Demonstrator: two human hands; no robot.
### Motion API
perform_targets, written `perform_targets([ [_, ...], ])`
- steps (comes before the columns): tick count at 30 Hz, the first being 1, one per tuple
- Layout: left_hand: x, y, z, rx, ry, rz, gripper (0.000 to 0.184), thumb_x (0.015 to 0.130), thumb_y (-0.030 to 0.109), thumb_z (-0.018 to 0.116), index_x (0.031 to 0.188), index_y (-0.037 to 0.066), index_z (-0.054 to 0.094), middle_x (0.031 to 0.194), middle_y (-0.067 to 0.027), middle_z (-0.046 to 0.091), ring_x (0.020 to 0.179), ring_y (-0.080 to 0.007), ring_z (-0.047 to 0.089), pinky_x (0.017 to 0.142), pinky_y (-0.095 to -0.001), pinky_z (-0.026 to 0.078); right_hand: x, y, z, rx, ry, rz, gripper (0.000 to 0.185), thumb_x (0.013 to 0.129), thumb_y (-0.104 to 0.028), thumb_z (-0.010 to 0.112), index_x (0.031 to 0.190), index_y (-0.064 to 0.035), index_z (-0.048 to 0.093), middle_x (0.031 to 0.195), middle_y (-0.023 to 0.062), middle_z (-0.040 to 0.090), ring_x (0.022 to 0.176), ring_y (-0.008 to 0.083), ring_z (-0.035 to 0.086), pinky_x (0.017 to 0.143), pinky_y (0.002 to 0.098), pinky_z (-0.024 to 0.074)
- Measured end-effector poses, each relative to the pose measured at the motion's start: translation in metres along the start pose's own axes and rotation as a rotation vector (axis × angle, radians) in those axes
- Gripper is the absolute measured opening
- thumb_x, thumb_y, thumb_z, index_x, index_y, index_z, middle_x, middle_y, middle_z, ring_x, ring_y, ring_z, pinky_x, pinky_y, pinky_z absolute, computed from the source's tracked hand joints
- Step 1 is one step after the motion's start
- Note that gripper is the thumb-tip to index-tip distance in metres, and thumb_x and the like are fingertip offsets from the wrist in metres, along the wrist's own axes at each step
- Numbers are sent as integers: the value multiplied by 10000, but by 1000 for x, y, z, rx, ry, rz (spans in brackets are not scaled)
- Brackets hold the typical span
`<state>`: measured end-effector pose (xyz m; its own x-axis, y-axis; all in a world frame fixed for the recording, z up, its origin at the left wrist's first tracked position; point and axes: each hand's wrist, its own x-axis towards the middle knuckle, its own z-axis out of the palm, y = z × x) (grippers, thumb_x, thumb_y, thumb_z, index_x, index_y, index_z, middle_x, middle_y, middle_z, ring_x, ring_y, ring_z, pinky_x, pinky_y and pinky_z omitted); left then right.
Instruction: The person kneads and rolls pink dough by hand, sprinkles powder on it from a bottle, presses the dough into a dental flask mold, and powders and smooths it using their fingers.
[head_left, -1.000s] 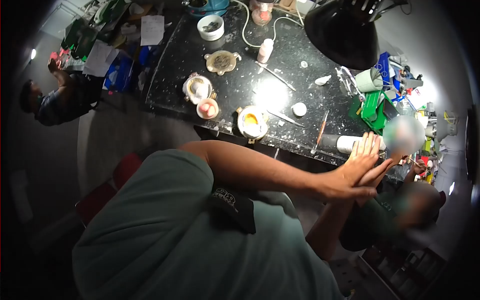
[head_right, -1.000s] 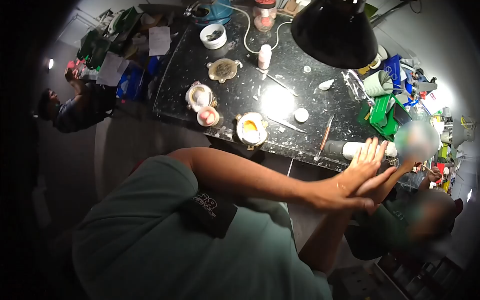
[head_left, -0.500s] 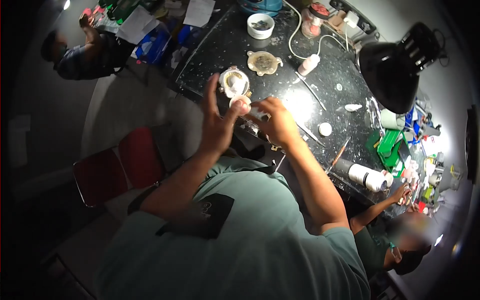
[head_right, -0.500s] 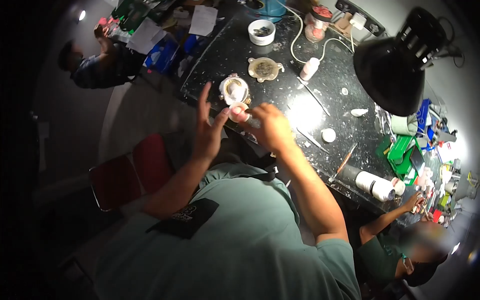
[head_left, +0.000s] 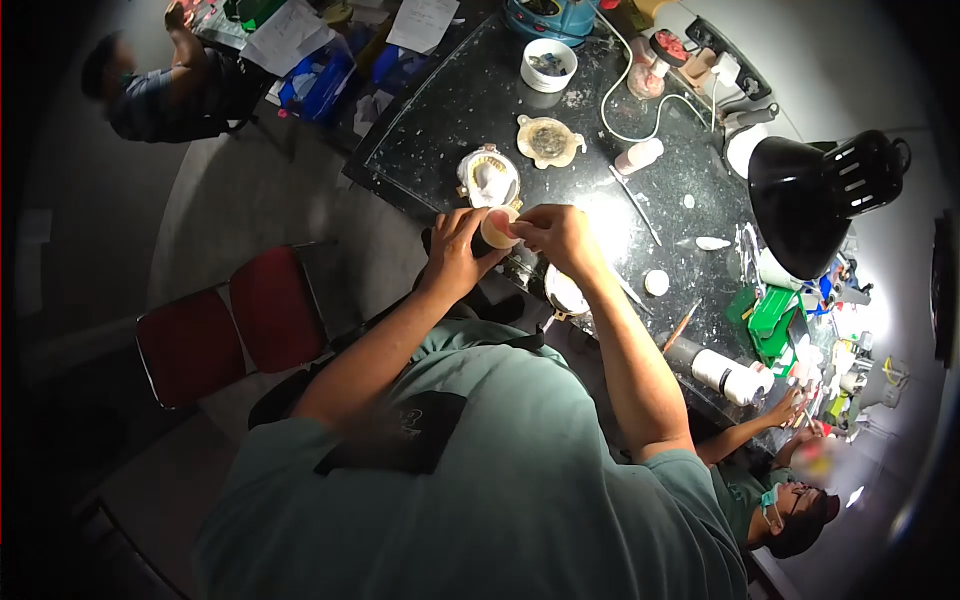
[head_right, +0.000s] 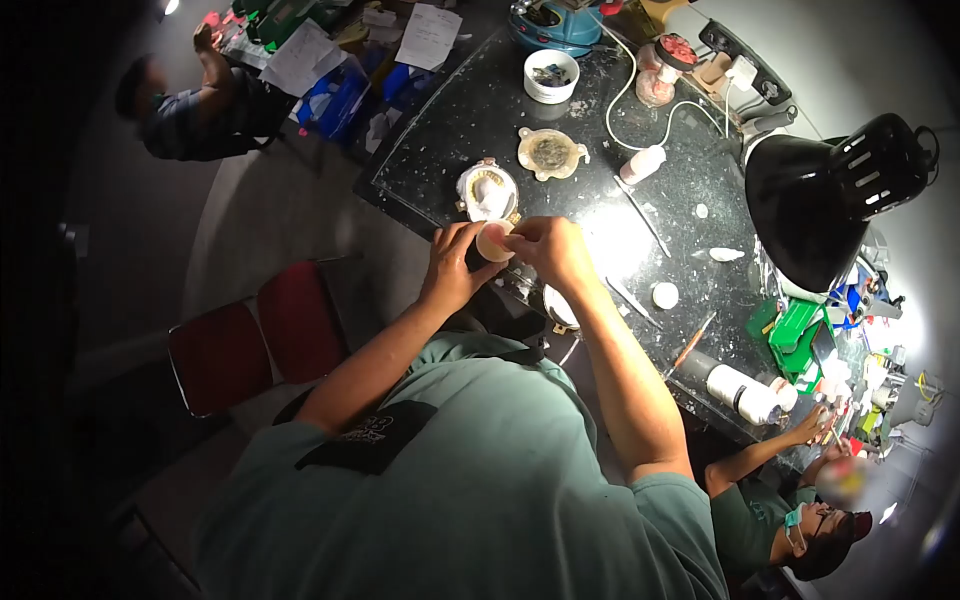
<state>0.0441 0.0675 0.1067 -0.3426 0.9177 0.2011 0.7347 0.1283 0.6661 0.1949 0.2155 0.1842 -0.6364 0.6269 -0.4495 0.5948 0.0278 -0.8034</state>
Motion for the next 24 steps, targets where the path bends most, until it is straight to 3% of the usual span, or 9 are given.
perform_targets([
  [5,9,49,-45,-58,72,148,1050,678,392,954,1528,81,421,1369,-143,566,1271,-360,491,1082,-492,373,-35,-4,-45,687,-80,-26,211,979,-190,712,1023,10,763,905,75,763,767,122,684,718,271,585],
  [9,32,95,-60,-343,14,298,715,787,146,883,1427,72,576,1344,-111,640,1270,-299,579,1076,-405,467,-64,-3,-62,1000,-202,-61,210,989,-183,706,1082,2,743,945,69,755,747,114,667,722,259,574],
  [10,39,98,-57,-303,53,377,551,830,29,823,1352,55,650,1276,-84,702,1153,-241,673,984,-344,546,-71,-6,-63,1026,-200,-86,248,977,-213,730,1102,1,736,952,72,751,756,119,669,725,266,569],
  [14,46,110,-43,-753,-208,-44,490,903,18,752,1378,26,628,1241,-105,728,1035,-194,724,899,-315,609,-90,-1,-72,996,-14,-134,263,963,-202,750,1110,15,736,921,59,739,794,127,681,759,271,562],
  [18,58,144,-44,-1783,-372,-589,592,984,148,550,1532,-28,410,1494,-223,528,1276,-274,619,1085,-393,519,-103,-1,-37,562,460,-359,211,930,-163,777,1113,-61,755,965,39,733,923,158,695,809,288,552],
  [19,64,155,-50,-1910,-469,-676,634,951,219,591,1513,-14,413,1513,-222,482,1317,-287,571,1132,-419,473,-109,-3,-28,-65,723,-591,248,850,-134,826,1090,-112,765,1069,71,706,1024,221,669,884,352,533],
  [21,66,161,-39,-2028,-445,-760,543,961,305,626,1399,4,514,1366,-180,576,1221,-280,616,1100,-426,498,-122,-6,-13,-284,839,-603,358,755,-88,870,1092,-147,762,1150,92,662,1113,291,618,989,409,484],
  [23,67,166,-29,-1744,-365,-876,546,980,551,650,1151,33,655,1073,-94,653,1010,-228,652,966,-368,539,-131,2,-16,-146,821,-643,456,767,-47,838,1198,-109,702,1232,117,616,1153,308,583,1065,440,426],
  [24,66,148,-15,-1901,-505,-781,550,991,574,620,1068,32,667,980,-89,652,930,-213,655,908,-367,551,-128,13,-12,209,870,-737,572,807,-38,776,1341,-36,570,1300,166,579,1251,319,540,1131,450,371],
])
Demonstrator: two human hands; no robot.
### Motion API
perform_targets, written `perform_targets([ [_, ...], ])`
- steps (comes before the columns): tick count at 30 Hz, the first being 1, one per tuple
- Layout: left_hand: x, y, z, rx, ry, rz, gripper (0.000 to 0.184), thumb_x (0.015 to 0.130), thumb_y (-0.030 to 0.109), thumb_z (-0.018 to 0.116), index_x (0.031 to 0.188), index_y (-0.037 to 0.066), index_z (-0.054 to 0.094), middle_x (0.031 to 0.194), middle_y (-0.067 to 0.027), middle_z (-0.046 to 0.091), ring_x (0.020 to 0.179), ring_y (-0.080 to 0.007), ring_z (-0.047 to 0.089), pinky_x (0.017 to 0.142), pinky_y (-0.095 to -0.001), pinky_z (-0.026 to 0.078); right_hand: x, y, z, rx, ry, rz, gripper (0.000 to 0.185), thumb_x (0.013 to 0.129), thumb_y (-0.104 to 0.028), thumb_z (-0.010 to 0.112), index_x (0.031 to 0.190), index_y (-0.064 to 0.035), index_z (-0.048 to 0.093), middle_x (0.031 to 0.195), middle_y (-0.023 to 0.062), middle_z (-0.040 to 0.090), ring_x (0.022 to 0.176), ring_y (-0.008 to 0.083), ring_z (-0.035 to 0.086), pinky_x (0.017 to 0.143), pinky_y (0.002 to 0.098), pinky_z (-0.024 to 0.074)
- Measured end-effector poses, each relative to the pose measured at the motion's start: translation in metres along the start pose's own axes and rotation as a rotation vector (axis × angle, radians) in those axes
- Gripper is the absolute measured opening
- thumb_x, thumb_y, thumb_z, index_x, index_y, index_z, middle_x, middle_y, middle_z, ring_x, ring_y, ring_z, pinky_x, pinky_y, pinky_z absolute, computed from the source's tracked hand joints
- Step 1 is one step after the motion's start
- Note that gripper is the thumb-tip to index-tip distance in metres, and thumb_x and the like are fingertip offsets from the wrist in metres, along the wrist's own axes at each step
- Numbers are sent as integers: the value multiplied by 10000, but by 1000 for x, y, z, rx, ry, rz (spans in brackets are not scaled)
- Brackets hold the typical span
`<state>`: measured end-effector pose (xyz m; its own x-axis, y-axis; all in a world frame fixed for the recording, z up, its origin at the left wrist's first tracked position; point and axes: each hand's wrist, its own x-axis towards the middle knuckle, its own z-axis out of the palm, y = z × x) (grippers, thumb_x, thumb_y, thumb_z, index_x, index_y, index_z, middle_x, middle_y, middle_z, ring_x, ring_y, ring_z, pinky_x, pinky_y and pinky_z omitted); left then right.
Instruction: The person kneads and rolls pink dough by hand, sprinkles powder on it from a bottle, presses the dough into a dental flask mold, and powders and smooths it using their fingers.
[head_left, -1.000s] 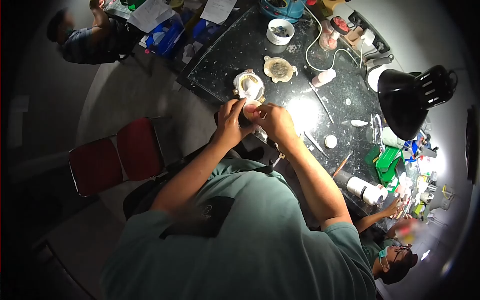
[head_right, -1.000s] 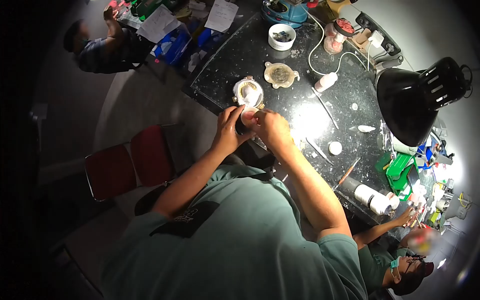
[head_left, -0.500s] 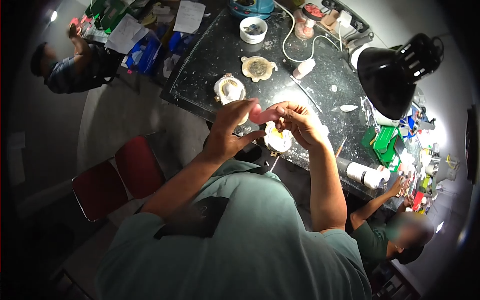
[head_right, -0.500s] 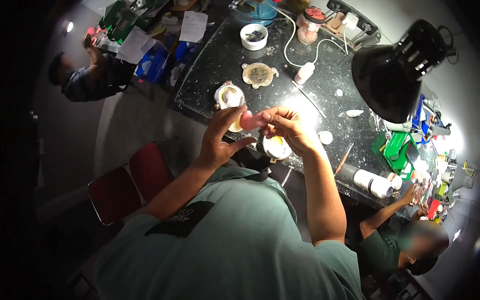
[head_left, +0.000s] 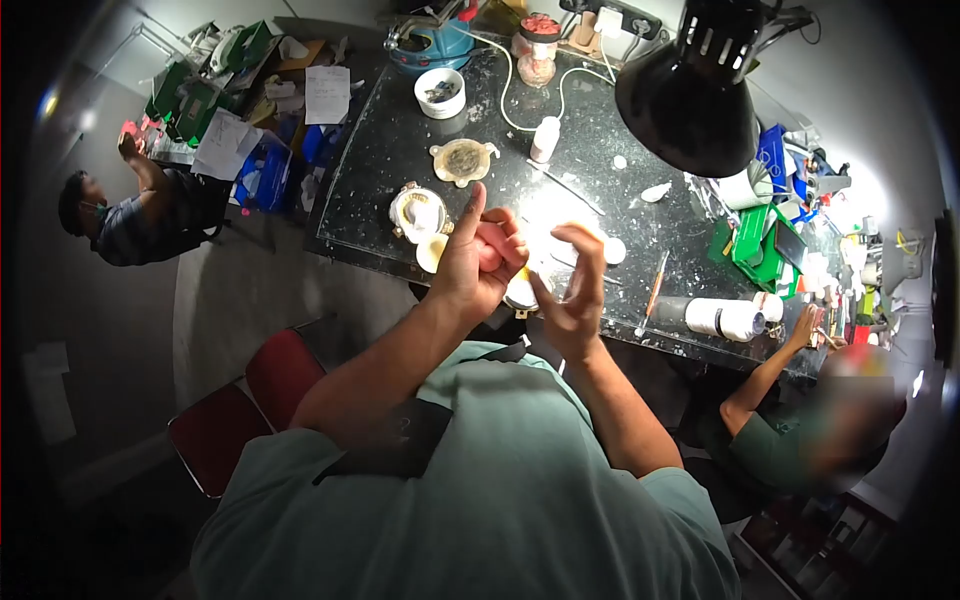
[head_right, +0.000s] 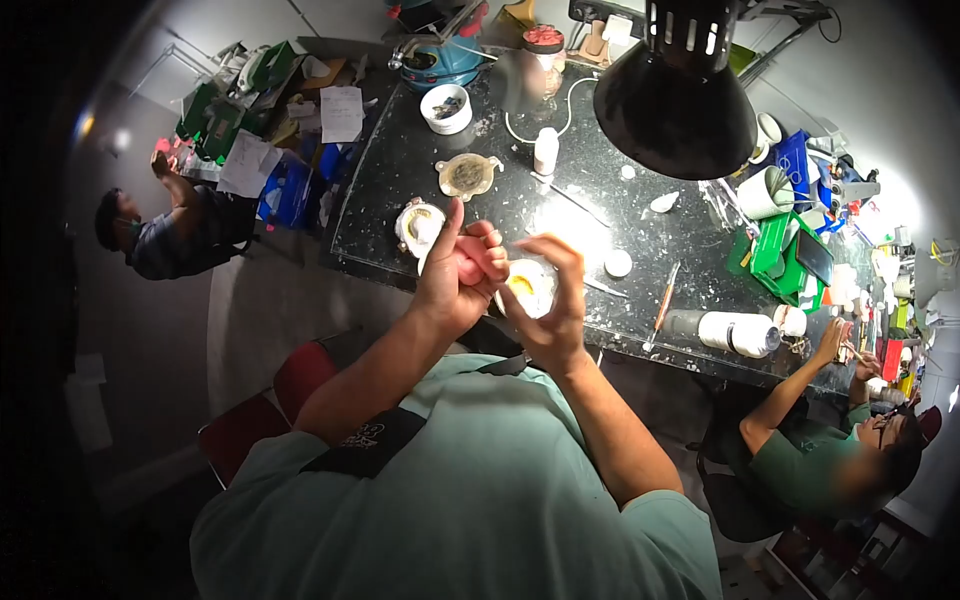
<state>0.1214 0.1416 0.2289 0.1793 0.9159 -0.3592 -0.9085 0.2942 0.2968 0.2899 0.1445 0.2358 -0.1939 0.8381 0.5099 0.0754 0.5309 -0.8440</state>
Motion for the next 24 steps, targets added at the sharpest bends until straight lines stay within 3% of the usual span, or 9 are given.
perform_targets([
  [3,7,-15,0,106,-64,51,574,1071,530,494,1251,3,631,1041,-73,638,962,-162,613,875,-310,513,11,5,2,410,109,120,656,906,-169,720,1454,27,417,1481,201,472,1412,328,425,1219,453,268],
  [5,6,-39,30,303,80,196,612,1095,503,454,1422,-5,551,1201,-89,638,1126,-168,602,983,-304,481,20,-7,11,151,-24,192,745,967,-257,622,1567,50,305,1574,229,405,1473,356,379,1236,474,237],
  [7,3,-66,-27,695,-164,277,697,1127,479,281,1615,-18,249,1687,-158,268,1577,-241,207,1277,-364,166,20,1,25,102,-14,171,733,964,-218,609,1570,65,308,1608,263,363,1513,395,331,1245,480,219],
  [11,4,-13,62,293,-296,484,960,990,734,183,1664,62,64,1738,-168,41,1596,-363,80,1283,-523,97,-1,-18,16,14,-347,-282,801,885,-327,699,1537,40,416,1638,275,310,1558,442,215,1253,551,184],
  [14,10,-33,28,402,-395,257,881,1029,669,221,1658,61,118,1701,-205,185,1561,-335,234,1262,-503,213,30,-24,9,-278,-313,-335,892,857,-420,697,1558,30,379,1657,267,268,1562,462,181,1250,599,130],
  [16,-6,-42,20,249,-275,176,567,1091,342,438,1581,73,344,1532,-164,508,1336,-220,570,1108,-386,467,53,-18,-2,-554,-227,-225,986,851,-515,654,1594,28,301,1670,265,244,1572,465,145,1250,621,32],
  [17,-5,-40,16,198,-483,218,555,1083,419,462,1482,34,449,1442,-165,588,1260,-221,619,1049,-367,511,57,-17,2,-433,-80,-202,1012,870,-567,633,1611,15,264,1678,250,237,1581,453,118,1251,617,11],
  [20,-20,-37,50,672,22,435,735,1040,634,431,1338,-29,535,1300,-204,653,1155,-252,665,971,-363,546,25,-30,12,-549,-378,-320,1014,894,-604,647,1606,13,272,1665,246,265,1568,438,186,1244,620,75],
  [24,-22,1,32,209,-53,-18,846,991,755,401,1224,-34,598,1054,-196,699,1040,-286,693,936,-388,560,25,-25,8,-305,-165,-71,999,752,-380,878,1552,-26,397,1569,211,415,1477,390,373,1203,564,291],
])
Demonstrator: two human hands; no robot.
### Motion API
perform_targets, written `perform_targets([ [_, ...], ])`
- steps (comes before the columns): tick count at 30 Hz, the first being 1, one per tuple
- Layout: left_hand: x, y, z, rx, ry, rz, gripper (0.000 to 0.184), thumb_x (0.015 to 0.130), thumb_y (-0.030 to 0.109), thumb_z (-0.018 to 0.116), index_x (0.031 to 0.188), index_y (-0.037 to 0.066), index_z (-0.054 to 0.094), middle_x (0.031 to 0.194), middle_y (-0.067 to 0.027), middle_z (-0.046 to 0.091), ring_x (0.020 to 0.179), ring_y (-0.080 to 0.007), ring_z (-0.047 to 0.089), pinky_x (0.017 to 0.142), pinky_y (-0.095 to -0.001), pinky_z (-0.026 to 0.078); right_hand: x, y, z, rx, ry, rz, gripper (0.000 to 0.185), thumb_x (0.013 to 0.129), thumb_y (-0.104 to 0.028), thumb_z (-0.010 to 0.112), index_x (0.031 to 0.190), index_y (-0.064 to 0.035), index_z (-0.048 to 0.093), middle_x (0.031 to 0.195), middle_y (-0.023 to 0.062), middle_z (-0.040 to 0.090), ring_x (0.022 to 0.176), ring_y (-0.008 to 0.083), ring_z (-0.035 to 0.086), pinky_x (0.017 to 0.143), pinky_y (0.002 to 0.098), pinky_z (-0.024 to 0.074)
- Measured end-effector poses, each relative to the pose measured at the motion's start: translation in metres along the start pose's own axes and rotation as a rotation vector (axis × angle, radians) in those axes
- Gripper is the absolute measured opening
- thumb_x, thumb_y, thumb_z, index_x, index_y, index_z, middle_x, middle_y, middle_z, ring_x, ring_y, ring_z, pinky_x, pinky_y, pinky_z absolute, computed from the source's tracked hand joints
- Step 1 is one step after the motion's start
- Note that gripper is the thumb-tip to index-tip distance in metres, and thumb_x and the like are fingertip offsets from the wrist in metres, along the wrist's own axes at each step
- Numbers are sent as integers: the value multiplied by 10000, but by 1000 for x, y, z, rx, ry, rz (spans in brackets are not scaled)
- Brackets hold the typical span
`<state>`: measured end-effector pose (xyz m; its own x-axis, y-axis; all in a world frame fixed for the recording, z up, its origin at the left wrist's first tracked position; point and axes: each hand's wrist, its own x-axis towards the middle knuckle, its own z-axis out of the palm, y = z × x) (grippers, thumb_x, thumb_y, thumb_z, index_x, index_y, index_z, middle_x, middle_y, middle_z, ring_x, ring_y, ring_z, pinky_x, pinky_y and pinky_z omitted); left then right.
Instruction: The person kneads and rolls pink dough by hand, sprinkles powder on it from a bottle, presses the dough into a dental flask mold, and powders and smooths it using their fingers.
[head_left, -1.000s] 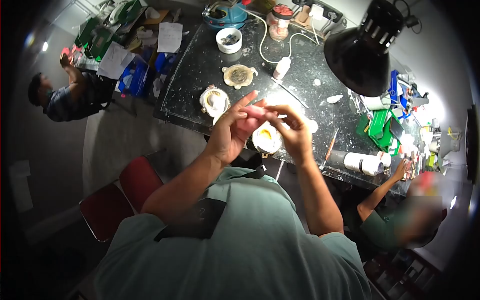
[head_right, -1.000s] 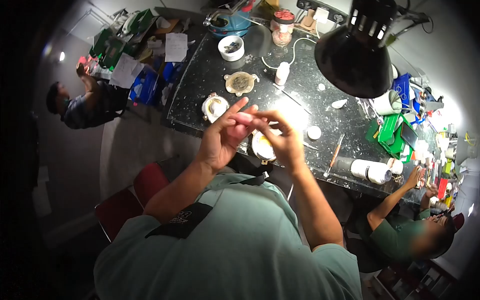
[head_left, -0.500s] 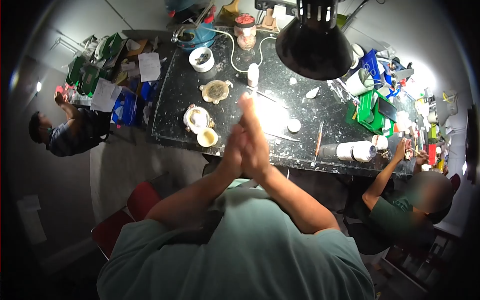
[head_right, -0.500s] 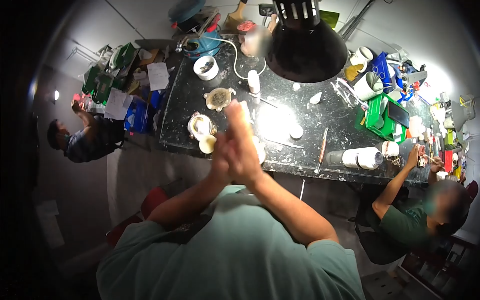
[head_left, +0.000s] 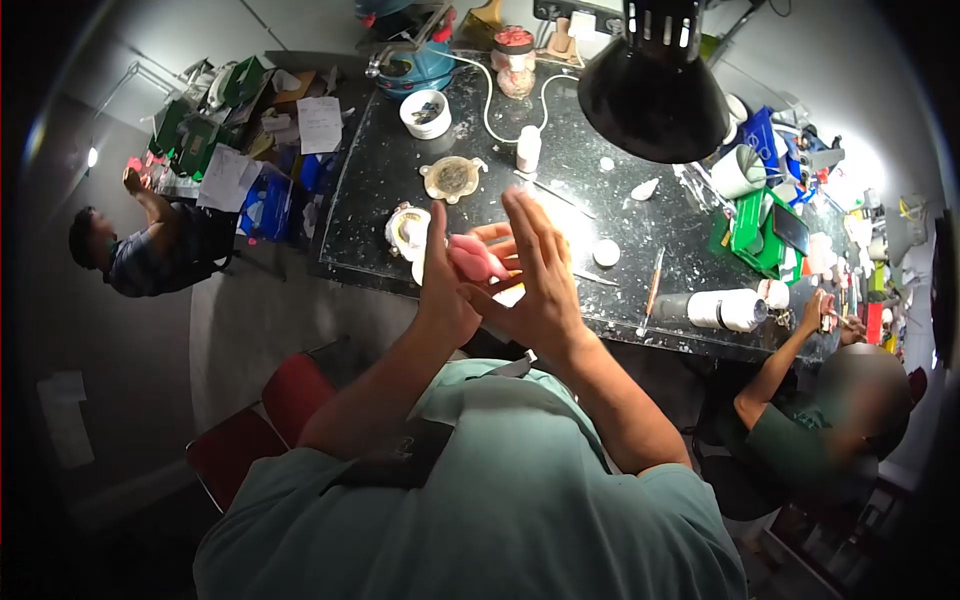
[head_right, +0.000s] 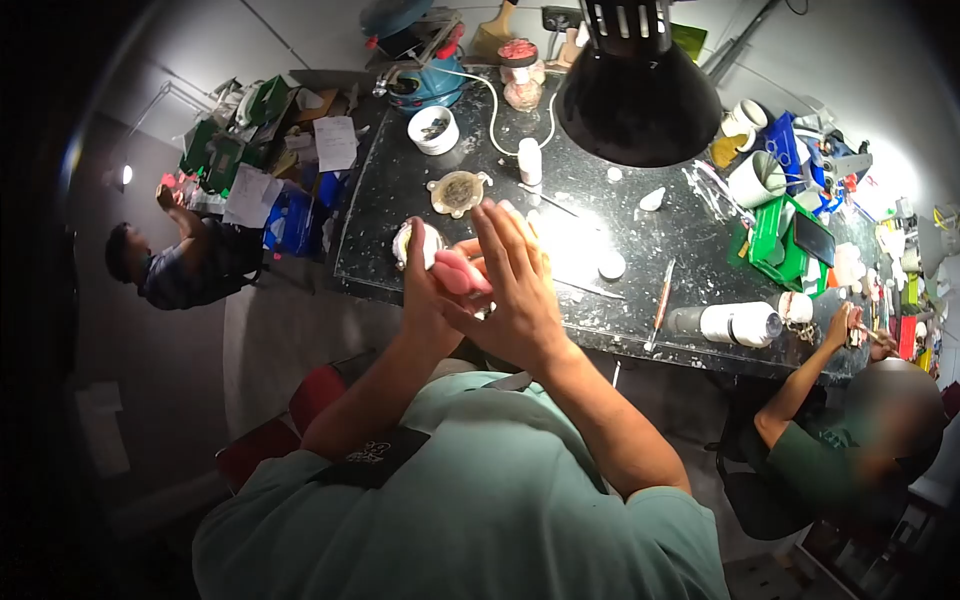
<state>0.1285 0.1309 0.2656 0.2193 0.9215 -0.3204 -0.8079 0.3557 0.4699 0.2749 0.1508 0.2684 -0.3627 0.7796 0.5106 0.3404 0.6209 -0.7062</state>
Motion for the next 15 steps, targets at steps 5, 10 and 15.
perform_targets([
  [5,-20,-2,-19,-85,16,-141,679,1057,612,409,1220,-3,648,1147,-160,712,1079,-279,696,1002,-423,536,-13,14,4,287,-212,133,742,812,-101,841,1480,-120,520,1223,135,703,1186,303,667,1018,470,529],
  [10,-40,-4,-42,-79,-159,-99,486,1100,392,472,1346,-13,575,1235,-155,701,1181,-257,681,1054,-430,555,-1,-12,0,679,-209,403,675,782,21,832,1402,-124,609,1360,138,657,1240,255,657,978,415,577],
  [15,-50,10,-61,301,18,4,507,1080,369,538,1369,-47,558,1238,-182,697,1243,-247,654,1037,-423,575,-1,12,14,257,-380,3,679,719,-25,849,1363,-102,648,1367,87,667,1287,290,629,1213,488,369],
])
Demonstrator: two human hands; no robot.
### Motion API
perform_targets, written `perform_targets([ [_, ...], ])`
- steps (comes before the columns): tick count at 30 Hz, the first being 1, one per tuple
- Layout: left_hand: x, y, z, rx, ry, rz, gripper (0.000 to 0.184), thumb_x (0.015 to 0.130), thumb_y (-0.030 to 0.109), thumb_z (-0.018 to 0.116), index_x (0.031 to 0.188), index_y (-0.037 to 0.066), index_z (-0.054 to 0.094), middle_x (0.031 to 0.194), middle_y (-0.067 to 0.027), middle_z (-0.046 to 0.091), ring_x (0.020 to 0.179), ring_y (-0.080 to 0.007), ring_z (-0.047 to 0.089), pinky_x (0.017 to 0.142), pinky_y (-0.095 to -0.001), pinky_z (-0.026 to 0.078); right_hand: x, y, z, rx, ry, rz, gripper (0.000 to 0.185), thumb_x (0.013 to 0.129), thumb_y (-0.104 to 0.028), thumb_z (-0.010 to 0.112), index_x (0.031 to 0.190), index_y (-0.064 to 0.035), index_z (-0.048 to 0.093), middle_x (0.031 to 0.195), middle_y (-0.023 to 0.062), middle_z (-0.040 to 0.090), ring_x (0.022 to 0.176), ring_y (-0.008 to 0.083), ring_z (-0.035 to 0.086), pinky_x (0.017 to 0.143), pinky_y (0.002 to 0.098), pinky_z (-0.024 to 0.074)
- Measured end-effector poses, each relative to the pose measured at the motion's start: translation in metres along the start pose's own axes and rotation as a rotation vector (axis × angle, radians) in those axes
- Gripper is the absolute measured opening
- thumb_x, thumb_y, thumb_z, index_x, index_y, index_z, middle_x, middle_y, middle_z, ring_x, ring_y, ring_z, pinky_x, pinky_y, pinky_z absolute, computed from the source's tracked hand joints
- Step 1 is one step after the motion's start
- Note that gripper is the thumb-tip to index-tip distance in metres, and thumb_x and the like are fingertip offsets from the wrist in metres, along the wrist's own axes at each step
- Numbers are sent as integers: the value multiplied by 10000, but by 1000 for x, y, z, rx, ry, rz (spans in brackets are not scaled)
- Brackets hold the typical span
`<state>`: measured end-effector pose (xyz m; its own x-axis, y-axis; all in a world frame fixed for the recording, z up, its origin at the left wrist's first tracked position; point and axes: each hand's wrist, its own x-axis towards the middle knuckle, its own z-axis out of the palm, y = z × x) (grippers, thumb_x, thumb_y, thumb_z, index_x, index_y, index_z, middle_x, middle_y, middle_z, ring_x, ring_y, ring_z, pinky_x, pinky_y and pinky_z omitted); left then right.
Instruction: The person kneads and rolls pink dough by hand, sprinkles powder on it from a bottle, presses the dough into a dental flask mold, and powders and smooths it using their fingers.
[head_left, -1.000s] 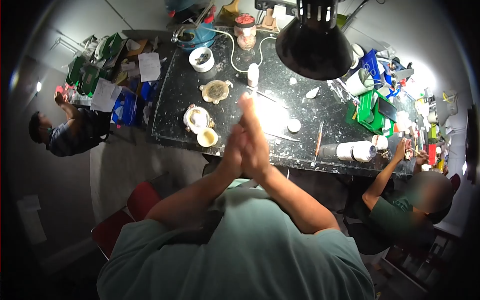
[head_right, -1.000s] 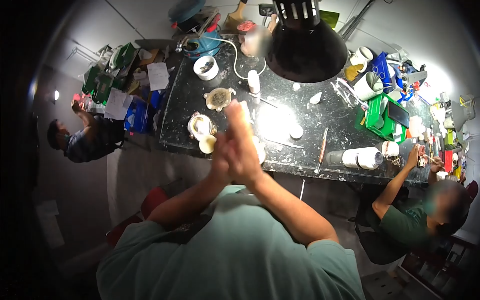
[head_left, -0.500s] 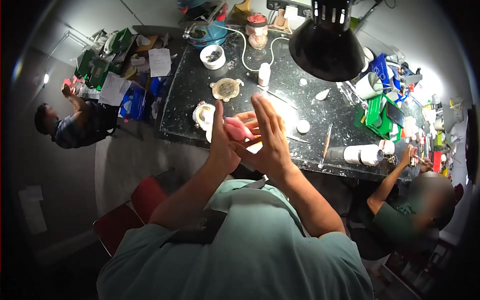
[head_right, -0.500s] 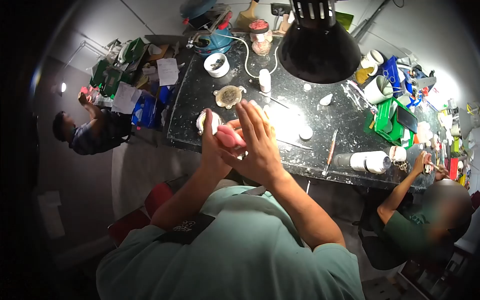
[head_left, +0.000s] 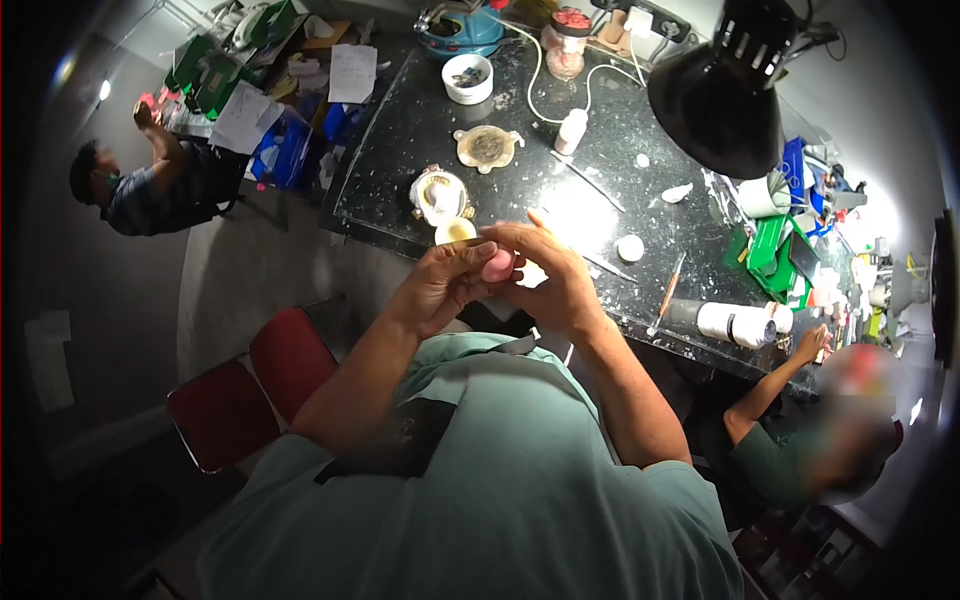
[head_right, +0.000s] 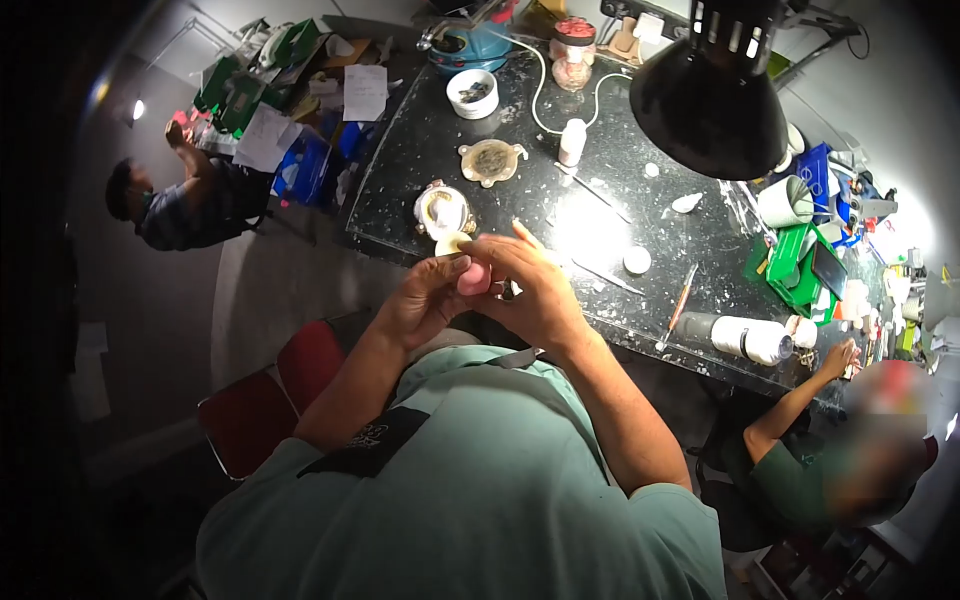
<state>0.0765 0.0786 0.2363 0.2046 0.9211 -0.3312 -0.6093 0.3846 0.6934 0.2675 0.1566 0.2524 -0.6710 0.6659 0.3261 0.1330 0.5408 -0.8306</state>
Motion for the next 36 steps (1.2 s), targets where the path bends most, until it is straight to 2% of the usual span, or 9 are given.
perform_targets([
  [4,-8,-8,-27,194,337,69,547,1091,408,463,1456,8,536,1287,-165,684,1209,-263,672,1071,-435,514,6,19,29,236,52,213,679,750,-131,877,1379,-96,624,1281,99,701,1220,287,654,1193,489,387],
  [6,-19,-4,-44,179,482,65,721,1040,566,462,1530,37,468,1452,-132,582,1311,-229,572,1054,-390,462,18,35,46,185,49,275,735,757,-199,894,1416,-98,584,1247,108,709,1187,288,668,1194,502,375],
  [11,-9,-49,-101,1146,570,441,693,876,214,779,1501,84,508,1429,-122,569,1237,-242,573,914,-346,504,30,91,86,-296,-207,87,925,731,-316,912,1512,-102,465,1384,179,606,1354,318,541,1233,520,293],
  [12,-5,-52,-102,1140,564,484,785,757,53,837,1477,100,528,1421,-119,563,1200,-253,578,862,-340,512,32,91,90,-354,-210,68,937,725,-328,915,1513,-97,462,1424,191,576,1383,326,513,1238,522,282],
  [20,27,-74,-114,1177,518,707,779,748,71,868,1454,106,540,1430,-121,563,1276,-303,573,1019,-395,517,27,104,73,160,-114,411,998,699,-291,954,1536,-80,451,1419,181,567,1365,319,538,1113,407,468],
  [24,33,-68,-108,1093,558,635,654,731,88,894,1333,87,639,1274,-127,657,1244,-324,590,1037,-430,507,18,88,60,135,-256,496,831,742,-265,929,1470,-114,558,1294,127,643,1229,269,634,1062,412,508],
  [25,29,-64,-105,1006,559,587,607,752,116,907,1306,85,663,1234,-105,689,1219,-258,625,1016,-399,520,18,85,59,239,-203,514,734,757,-246,916,1414,-107,620,1271,102,659,1203,256,644,1059,395,504],
  [32,-21,9,-40,341,124,377,533,810,-3,844,1299,10,634,1242,-88,692,1170,-174,657,1033,-347,554,22,9,33,565,-32,314,520,795,-199,888,1266,-51,727,1183,79,698,1133,193,649,999,330,495],
  [36,-31,26,-8,365,135,363,447,819,-78,793,1241,-12,660,1158,-96,709,1112,-173,679,984,-327,581,13,-19,23,674,138,219,360,826,-90,853,1161,-1,755,1086,99,699,1024,178,651,904,315,505],
])
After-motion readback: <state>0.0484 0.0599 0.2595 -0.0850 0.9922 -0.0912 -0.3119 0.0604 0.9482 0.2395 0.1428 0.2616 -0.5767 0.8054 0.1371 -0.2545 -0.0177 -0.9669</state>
